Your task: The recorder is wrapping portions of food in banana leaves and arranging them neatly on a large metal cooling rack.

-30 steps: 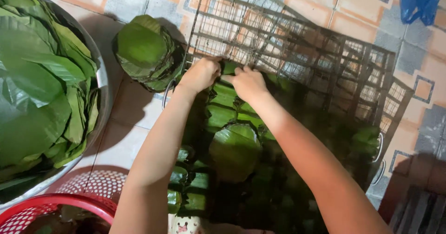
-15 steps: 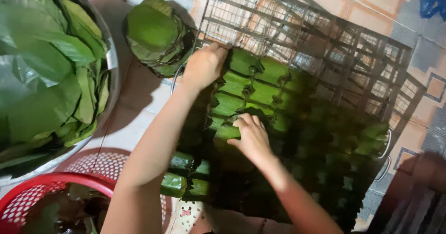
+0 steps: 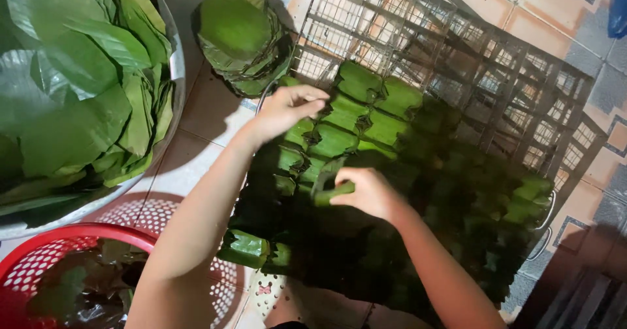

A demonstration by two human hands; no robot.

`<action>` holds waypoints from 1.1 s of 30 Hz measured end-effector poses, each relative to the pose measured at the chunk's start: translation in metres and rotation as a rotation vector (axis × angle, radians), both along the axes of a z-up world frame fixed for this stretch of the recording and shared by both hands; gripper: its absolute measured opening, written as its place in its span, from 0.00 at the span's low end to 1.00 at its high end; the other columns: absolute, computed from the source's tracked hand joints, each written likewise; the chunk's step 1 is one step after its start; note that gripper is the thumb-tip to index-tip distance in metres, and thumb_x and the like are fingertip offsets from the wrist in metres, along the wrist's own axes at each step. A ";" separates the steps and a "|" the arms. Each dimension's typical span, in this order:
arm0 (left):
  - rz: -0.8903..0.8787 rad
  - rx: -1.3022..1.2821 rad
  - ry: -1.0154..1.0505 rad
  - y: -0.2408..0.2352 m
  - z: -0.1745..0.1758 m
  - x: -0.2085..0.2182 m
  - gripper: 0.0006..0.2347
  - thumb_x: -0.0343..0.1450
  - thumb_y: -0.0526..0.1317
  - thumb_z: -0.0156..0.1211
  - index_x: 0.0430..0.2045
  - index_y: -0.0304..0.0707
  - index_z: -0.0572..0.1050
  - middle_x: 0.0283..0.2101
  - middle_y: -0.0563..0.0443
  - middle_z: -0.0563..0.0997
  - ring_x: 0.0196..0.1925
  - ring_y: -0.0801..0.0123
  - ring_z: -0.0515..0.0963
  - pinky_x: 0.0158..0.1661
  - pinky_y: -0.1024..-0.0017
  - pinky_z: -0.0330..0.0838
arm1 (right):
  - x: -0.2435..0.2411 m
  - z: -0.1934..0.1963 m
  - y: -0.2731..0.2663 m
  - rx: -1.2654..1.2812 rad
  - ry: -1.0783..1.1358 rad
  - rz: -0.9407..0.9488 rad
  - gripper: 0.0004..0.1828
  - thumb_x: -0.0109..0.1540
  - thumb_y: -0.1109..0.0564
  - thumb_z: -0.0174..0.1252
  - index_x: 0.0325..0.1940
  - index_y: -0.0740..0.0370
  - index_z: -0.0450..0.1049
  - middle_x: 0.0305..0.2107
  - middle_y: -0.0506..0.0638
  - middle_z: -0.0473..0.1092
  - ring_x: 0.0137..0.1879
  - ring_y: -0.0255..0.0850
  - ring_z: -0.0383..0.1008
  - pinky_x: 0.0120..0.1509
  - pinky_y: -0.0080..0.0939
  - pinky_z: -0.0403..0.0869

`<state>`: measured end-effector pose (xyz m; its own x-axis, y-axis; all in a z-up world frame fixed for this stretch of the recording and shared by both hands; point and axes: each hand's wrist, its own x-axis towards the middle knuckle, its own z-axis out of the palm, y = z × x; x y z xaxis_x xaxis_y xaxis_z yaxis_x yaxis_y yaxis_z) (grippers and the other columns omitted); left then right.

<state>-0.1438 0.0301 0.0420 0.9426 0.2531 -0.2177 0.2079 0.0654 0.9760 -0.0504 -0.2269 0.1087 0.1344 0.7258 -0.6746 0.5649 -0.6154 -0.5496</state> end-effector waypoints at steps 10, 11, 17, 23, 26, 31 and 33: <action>-0.332 -1.061 0.086 -0.092 0.032 -0.005 0.28 0.72 0.56 0.48 0.65 0.43 0.62 0.55 0.49 0.80 0.53 0.67 0.82 0.50 0.64 0.78 | 0.021 0.018 -0.010 0.645 0.002 -0.996 0.22 0.53 0.58 0.72 0.47 0.62 0.72 0.38 0.45 0.75 0.44 0.33 0.75 0.51 0.36 0.75; -0.282 -1.014 0.101 -0.099 0.018 -0.004 0.26 0.74 0.51 0.51 0.66 0.41 0.63 0.57 0.49 0.79 0.54 0.66 0.80 0.52 0.62 0.76 | 0.023 0.007 -0.016 0.746 0.038 -1.074 0.20 0.56 0.59 0.70 0.48 0.60 0.70 0.38 0.44 0.73 0.44 0.32 0.73 0.49 0.35 0.73; -0.111 -1.121 0.137 -0.106 0.016 -0.002 0.23 0.78 0.49 0.49 0.66 0.35 0.65 0.60 0.46 0.78 0.59 0.61 0.78 0.58 0.56 0.73 | 0.028 0.002 -0.042 0.888 -0.199 -1.051 0.10 0.64 0.63 0.67 0.44 0.66 0.73 0.36 0.44 0.73 0.40 0.28 0.71 0.47 0.29 0.72; -0.150 -1.223 0.211 -0.105 0.039 0.001 0.28 0.76 0.60 0.38 0.67 0.43 0.64 0.62 0.48 0.77 0.60 0.62 0.78 0.56 0.54 0.72 | 0.028 0.015 -0.051 0.897 -0.235 -1.018 0.10 0.63 0.65 0.68 0.44 0.67 0.73 0.33 0.44 0.73 0.38 0.28 0.71 0.44 0.29 0.71; -0.184 -1.135 0.227 -0.111 0.043 0.000 0.27 0.75 0.58 0.41 0.68 0.46 0.63 0.62 0.49 0.76 0.59 0.61 0.79 0.54 0.54 0.74 | 0.021 0.022 -0.032 0.767 -0.200 -0.973 0.09 0.62 0.64 0.68 0.43 0.67 0.75 0.32 0.46 0.75 0.37 0.29 0.73 0.42 0.30 0.72; -0.074 -0.867 0.227 -0.118 0.023 0.000 0.22 0.73 0.40 0.55 0.63 0.40 0.64 0.56 0.44 0.79 0.54 0.59 0.82 0.51 0.57 0.80 | 0.012 0.015 -0.023 0.833 -0.448 -0.740 0.17 0.58 0.61 0.70 0.48 0.68 0.74 0.37 0.50 0.74 0.39 0.34 0.73 0.45 0.35 0.73; 0.174 -0.763 0.248 -0.104 0.033 0.001 0.18 0.72 0.37 0.55 0.57 0.32 0.68 0.49 0.39 0.83 0.46 0.58 0.85 0.46 0.61 0.80 | 0.011 -0.001 -0.032 0.776 -0.059 -0.989 0.18 0.65 0.57 0.61 0.58 0.60 0.70 0.42 0.46 0.73 0.44 0.29 0.73 0.49 0.31 0.74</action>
